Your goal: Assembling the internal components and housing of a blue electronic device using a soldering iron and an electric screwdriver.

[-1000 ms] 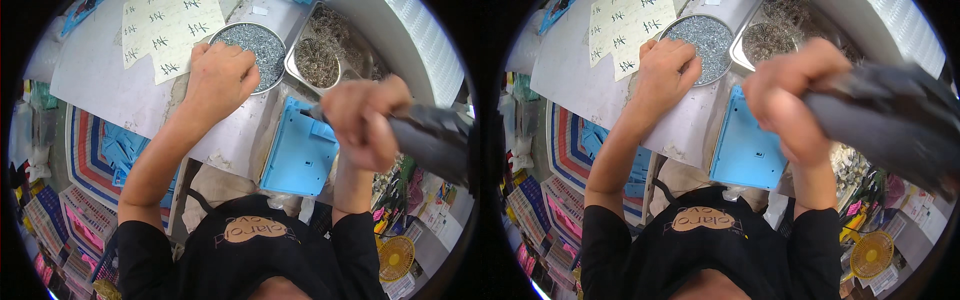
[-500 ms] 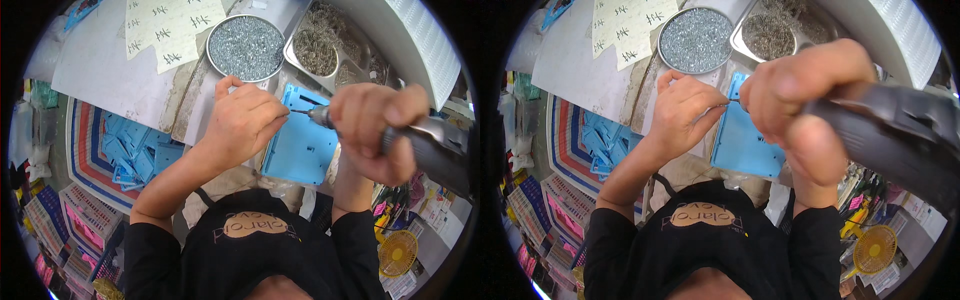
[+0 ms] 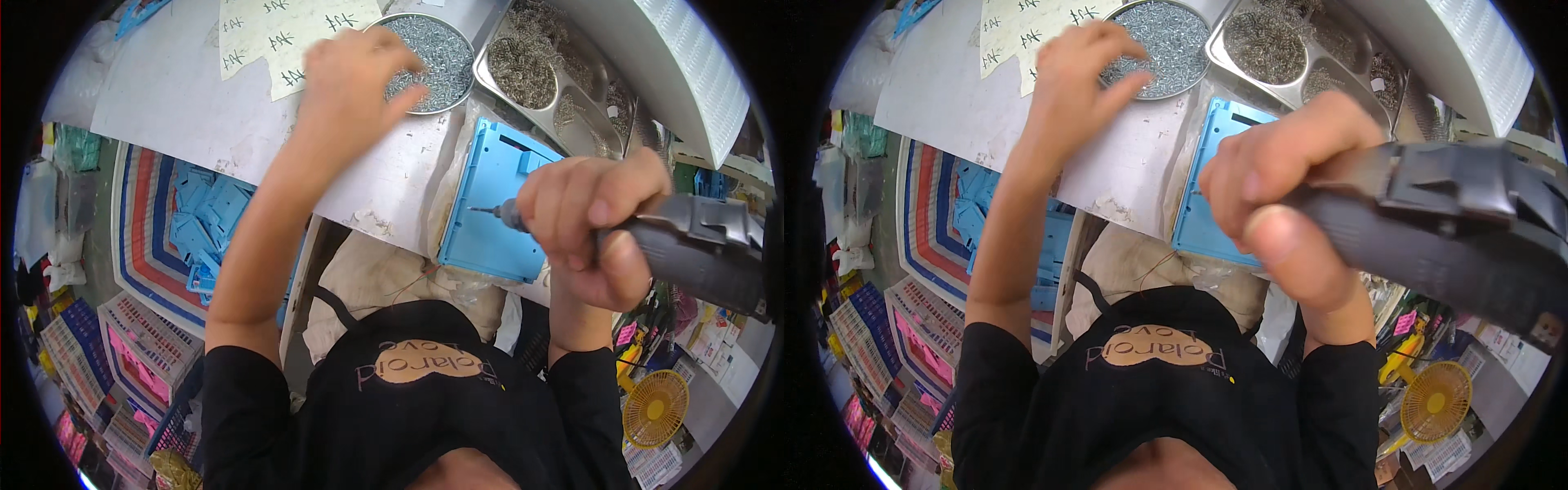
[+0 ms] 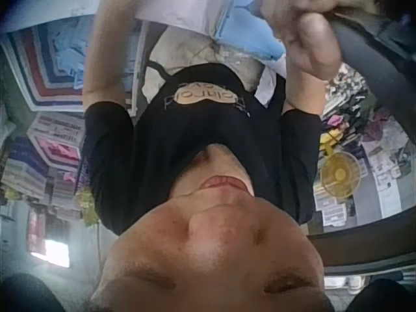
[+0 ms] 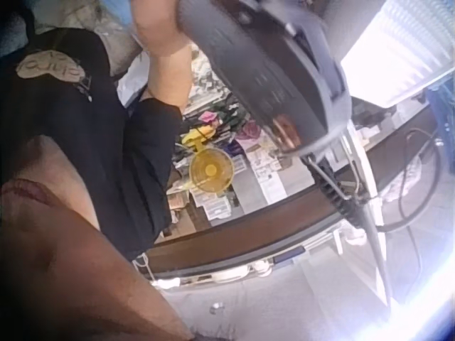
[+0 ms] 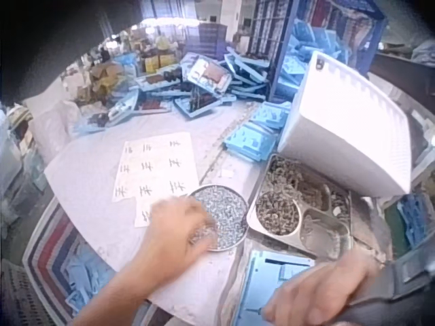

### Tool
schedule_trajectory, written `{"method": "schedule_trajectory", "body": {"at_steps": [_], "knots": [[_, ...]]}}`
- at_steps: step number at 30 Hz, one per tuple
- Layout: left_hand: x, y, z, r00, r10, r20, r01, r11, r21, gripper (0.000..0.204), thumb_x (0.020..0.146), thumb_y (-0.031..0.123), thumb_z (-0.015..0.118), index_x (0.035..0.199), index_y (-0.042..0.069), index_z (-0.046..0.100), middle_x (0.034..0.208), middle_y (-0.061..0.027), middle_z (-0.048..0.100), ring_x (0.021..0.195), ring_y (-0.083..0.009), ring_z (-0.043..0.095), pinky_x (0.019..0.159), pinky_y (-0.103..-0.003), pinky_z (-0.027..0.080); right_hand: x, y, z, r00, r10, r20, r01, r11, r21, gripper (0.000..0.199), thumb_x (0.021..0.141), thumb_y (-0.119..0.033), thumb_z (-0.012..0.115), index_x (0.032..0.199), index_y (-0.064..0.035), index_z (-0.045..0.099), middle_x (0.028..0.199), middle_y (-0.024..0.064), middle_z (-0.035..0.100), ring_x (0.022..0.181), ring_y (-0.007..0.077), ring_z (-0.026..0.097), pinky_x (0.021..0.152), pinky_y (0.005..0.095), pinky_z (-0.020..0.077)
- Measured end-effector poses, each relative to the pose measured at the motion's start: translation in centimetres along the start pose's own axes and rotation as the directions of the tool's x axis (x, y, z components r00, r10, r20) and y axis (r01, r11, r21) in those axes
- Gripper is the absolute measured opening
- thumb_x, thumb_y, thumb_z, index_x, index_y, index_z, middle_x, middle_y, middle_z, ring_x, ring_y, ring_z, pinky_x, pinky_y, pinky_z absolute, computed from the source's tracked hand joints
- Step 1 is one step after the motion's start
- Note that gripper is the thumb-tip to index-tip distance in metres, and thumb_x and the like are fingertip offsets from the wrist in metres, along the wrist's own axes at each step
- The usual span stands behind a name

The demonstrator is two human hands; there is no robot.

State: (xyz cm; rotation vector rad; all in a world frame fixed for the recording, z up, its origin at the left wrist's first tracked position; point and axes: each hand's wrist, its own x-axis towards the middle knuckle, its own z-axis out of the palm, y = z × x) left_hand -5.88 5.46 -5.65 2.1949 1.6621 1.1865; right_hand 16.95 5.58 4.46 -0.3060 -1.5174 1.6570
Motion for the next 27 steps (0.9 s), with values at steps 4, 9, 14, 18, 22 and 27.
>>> {"method": "schedule_trajectory", "body": {"at_steps": [4, 9, 14, 18, 22, 27], "knots": [[0.7, -1.8, 1.4, 0.989, -0.135, 0.061, 0.097, 0.900, 0.424, 0.012, 0.086, 0.026, 0.073, 0.093, 0.017, 0.078, 0.097, -0.0023, 0.070, 0.102, -0.0241, 0.062, 0.100, -0.053, 0.037, -1.4, 0.3, 1.7, 0.991, 0.104, -0.082, -0.108, 0.994, -0.037, 0.026, 0.091, -0.026, 0.069, 0.095, -0.0097, 0.049, 0.056, -0.0029, 0.048, 0.046, 0.0121, 0.047, 0.053, 0.0325, 0.0416], [1.1, -2.0, 1.9, 0.993, -0.114, 0.030, 0.093, 0.915, 0.393, 0.014, 0.088, 0.026, 0.069, 0.086, 0.016, 0.078, 0.095, -0.0018, 0.070, 0.101, -0.0230, 0.063, 0.097, -0.054, 0.039, -1.9, 0.5, 1.3, 0.977, 0.212, -0.009, -0.208, 0.950, -0.235, 0.028, 0.090, -0.022, 0.074, 0.091, -0.0089, 0.049, 0.060, 0.0007, 0.052, 0.050, 0.0138, 0.050, 0.057, 0.0335, 0.0443], [1.3, -2.5, 2.7, 0.998, -0.040, -0.058, 0.063, 0.874, 0.481, 0.012, 0.088, 0.025, 0.069, 0.083, 0.014, 0.074, 0.089, -0.0026, 0.069, 0.095, -0.0234, 0.064, 0.093, -0.052, 0.041, -2.2, 1.3, 1.5, 0.975, 0.166, 0.149, -0.074, 0.872, -0.484, 0.022, 0.090, -0.012, 0.070, 0.088, -0.0073, 0.049, 0.063, 0.0043, 0.055, 0.053, 0.0163, 0.051, 0.058, 0.0345, 0.0464], [-0.2, 0.1, 0.6, 0.989, 0.009, 0.149, -0.027, 0.992, 0.123, 0.012, 0.086, 0.027, 0.071, 0.084, 0.015, 0.070, 0.087, -0.0017, 0.067, 0.092, -0.0231, 0.063, 0.090, -0.049, 0.041, -2.4, 1.9, 1.1, 0.974, 0.118, 0.196, -0.001, 0.859, -0.513, 0.018, 0.091, -0.011, 0.067, 0.091, -0.0072, 0.050, 0.062, 0.0044, 0.056, 0.052, 0.0165, 0.052, 0.056, 0.0341, 0.0468], [-3.9, 5.1, -1.1, 0.974, 0.178, 0.143, -0.171, 0.983, -0.060, 0.010, 0.082, 0.020, 0.076, 0.085, 0.014, 0.068, 0.085, 0.0001, 0.067, 0.086, -0.0203, 0.061, 0.089, -0.043, 0.037, -1.9, 0.3, 1.2, 0.994, 0.087, 0.059, -0.069, 0.963, -0.259, 0.019, 0.094, -0.020, 0.065, 0.097, -0.0091, 0.050, 0.061, 0.0010, 0.054, 0.047, 0.0142, 0.049, 0.053, 0.0325, 0.0453], [-6.7, 7.4, -0.9, 0.986, 0.125, 0.115, -0.090, 0.959, -0.270, 0.017, 0.075, 0.010, 0.080, 0.089, 0.013, 0.070, 0.085, 0.0020, 0.068, 0.083, -0.0179, 0.062, 0.088, -0.039, 0.035, -1.0, -1.3, 1.2, 0.995, -0.065, 0.078, 0.066, 0.998, -0.009, 0.024, 0.096, -0.028, 0.065, 0.101, -0.0105, 0.049, 0.059, -0.0031, 0.051, 0.044, 0.0110, 0.047, 0.051, 0.0305, 0.0427]]}}
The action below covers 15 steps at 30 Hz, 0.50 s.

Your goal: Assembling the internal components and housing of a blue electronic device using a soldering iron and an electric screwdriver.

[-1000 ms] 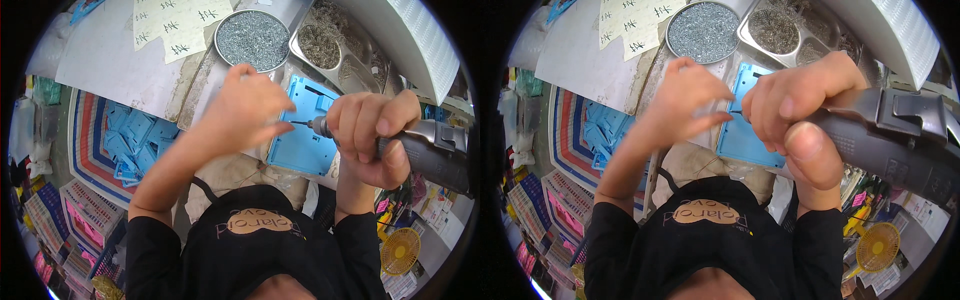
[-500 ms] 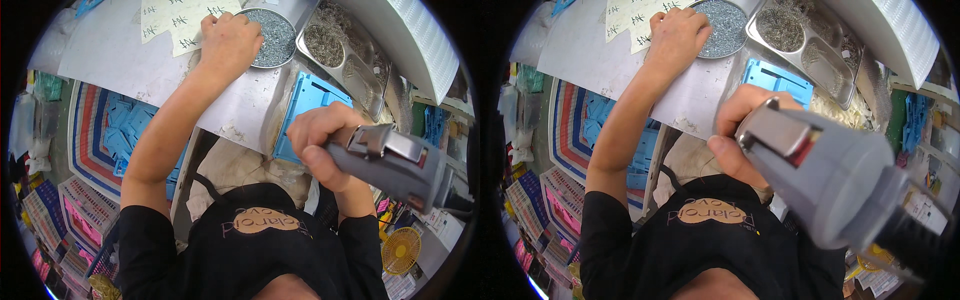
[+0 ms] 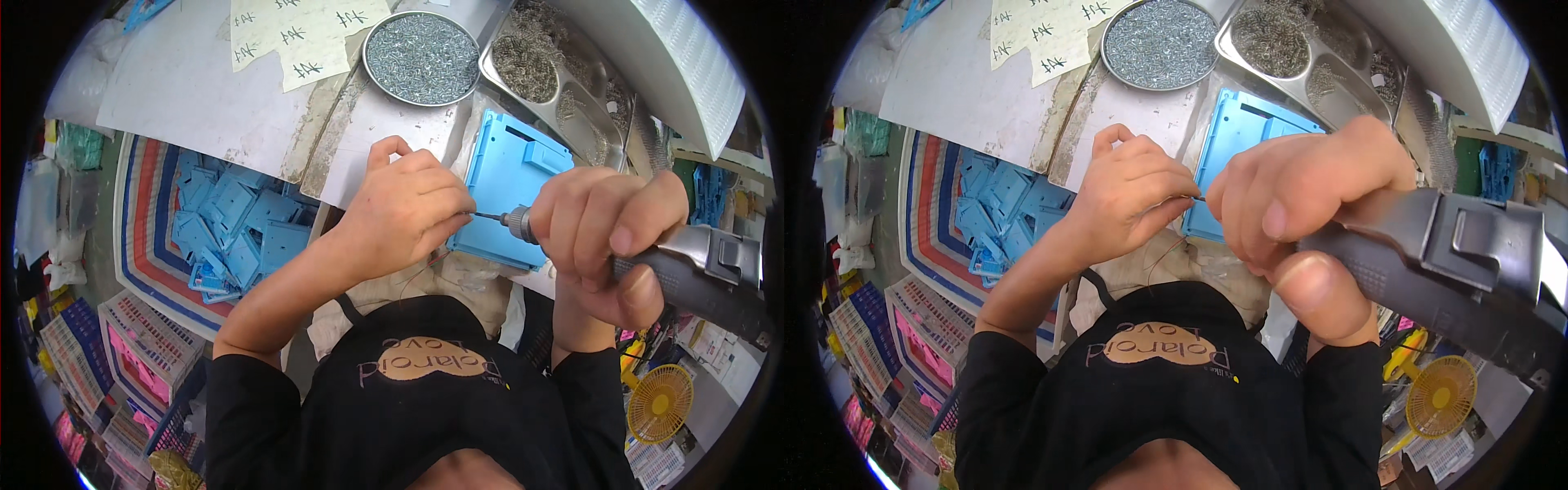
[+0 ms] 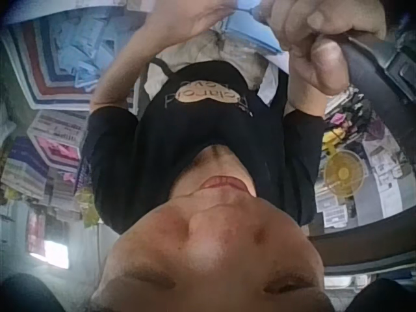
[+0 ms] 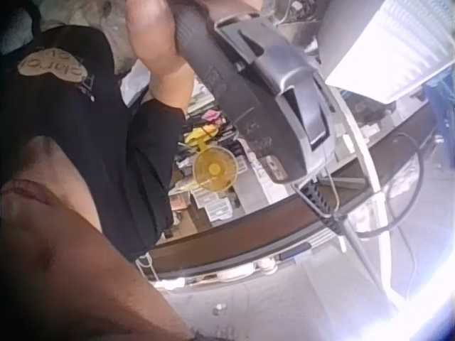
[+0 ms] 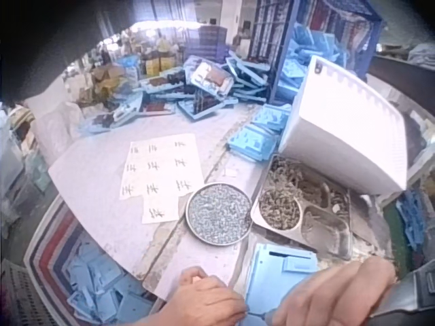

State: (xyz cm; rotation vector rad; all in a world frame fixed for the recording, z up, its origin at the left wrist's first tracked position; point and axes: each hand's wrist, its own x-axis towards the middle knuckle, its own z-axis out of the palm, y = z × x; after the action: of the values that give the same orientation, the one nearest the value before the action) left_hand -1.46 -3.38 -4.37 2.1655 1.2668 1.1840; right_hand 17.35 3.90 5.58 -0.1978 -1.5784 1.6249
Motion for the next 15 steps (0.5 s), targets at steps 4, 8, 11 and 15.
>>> {"method": "schedule_trajectory", "body": {"at_steps": [4, 8, 11, 15], "knots": [[-0.1, 0.5, 0.0, 1.000, -0.005, -0.012, 0.004, 1.000, -0.023, 0.020, 0.073, 0.009, 0.081, 0.090, 0.013, 0.070, 0.086, 0.0025, 0.068, 0.082, -0.0176, 0.062, 0.087, -0.039, 0.035, -0.5, 0.1, 0.9, 0.999, 0.001, -0.043, -0.001, 1.000, -0.015, 0.026, 0.096, -0.029, 0.066, 0.100, -0.0107, 0.048, 0.057, -0.0038, 0.051, 0.044, 0.0110, 0.048, 0.050, 0.0304, 0.0424], [-0.3, 1.1, -0.9, 0.989, 0.015, 0.145, -0.032, 0.993, 0.112, 0.025, 0.072, 0.007, 0.080, 0.095, 0.011, 0.071, 0.098, -0.0005, 0.072, 0.091, -0.0206, 0.064, 0.091, -0.041, 0.037, -1.2, 0.3, 1.1, 0.996, 0.057, -0.072, -0.056, 0.998, 0.022, 0.028, 0.094, -0.027, 0.070, 0.100, -0.0097, 0.049, 0.059, -0.0006, 0.052, 0.048, 0.0131, 0.049, 0.054, 0.0325, 0.0440], [0.2, 1.2, -1.1, 0.998, 0.000, 0.068, 0.003, 0.999, -0.040, 0.030, 0.071, 0.007, 0.077, 0.101, 0.009, 0.071, 0.115, -0.0048, 0.072, 0.110, -0.0249, 0.064, 0.097, -0.043, 0.038, -2.8, -0.2, 1.1, 0.988, 0.139, -0.065, -0.132, 0.987, 0.092, 0.029, 0.089, -0.020, 0.075, 0.099, -0.0071, 0.051, 0.066, 0.0057, 0.056, 0.056, 0.0168, 0.052, 0.063, 0.0360, 0.0474], [0.2, 0.0, -0.3, 0.983, 0.070, 0.167, -0.056, 0.995, -0.085, 0.032, 0.076, 0.009, 0.072, 0.107, 0.009, 0.072, 0.130, -0.0065, 0.068, 0.127, -0.0246, 0.060, 0.100, -0.045, 0.038, -4.4, 0.9, 1.9, 0.988, 0.143, -0.062, -0.139, 0.988, 0.066, 0.025, 0.087, -0.012, 0.075, 0.096, -0.0054, 0.053, 0.067, 0.0072, 0.058, 0.058, 0.0183, 0.056, 0.060, 0.0348, 0.0484]]}}
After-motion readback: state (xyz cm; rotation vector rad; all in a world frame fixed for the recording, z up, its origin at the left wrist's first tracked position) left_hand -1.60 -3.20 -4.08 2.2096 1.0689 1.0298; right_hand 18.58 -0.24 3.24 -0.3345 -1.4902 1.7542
